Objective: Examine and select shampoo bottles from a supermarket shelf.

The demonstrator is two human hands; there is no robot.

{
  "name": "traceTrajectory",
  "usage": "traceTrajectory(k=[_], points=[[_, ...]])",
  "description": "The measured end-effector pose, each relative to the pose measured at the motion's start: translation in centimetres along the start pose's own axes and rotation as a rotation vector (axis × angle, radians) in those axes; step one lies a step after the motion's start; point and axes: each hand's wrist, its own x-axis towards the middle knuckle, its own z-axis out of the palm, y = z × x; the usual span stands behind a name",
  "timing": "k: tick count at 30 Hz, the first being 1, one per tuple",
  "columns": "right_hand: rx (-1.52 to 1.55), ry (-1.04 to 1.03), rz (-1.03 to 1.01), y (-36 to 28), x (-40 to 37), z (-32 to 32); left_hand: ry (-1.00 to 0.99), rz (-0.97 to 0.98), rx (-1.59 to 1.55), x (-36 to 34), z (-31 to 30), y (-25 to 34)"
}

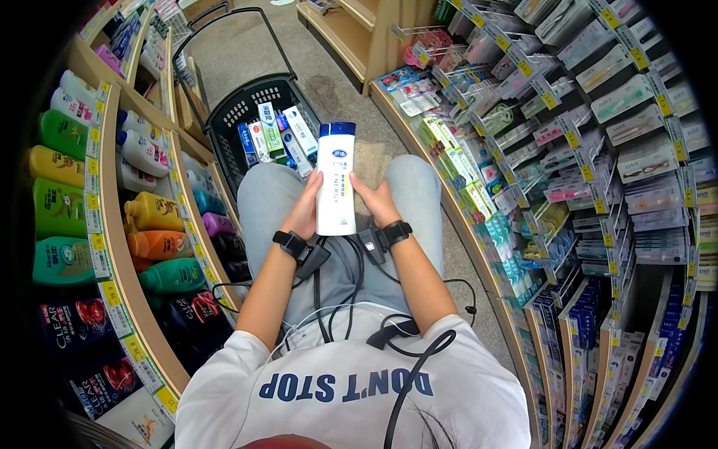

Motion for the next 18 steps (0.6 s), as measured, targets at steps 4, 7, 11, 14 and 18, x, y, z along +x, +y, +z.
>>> traceTrajectory(k=[4, 7, 11, 14, 18], points=[[0.084, 0.099, 0.004, -1.1, -0.1, 0.2, -0.048, -0.085, 0.000, -0.1, 0.3, -0.1], [0.189, 0.166, 0.028, -1.0, 0.3, -0.2, -0.066, -0.159, -0.017, -0.4, 0.7, -0.1], [0.158, 0.130, -0.011, -0.6, 0.5, -0.4, -0.047, -0.120, 0.022, -0.3, 0.7, -0.3], [0.048, 0.084, -0.014, -0.3, 0.4, -0.4, 0.003, -0.089, 0.042, 0.0, 0.1, -0.5], [-0.028, -0.070, 0.042, -1.4, -0.4, 0.3, 0.104, -0.002, 0.056, 0.2, -0.3, -0.4]])
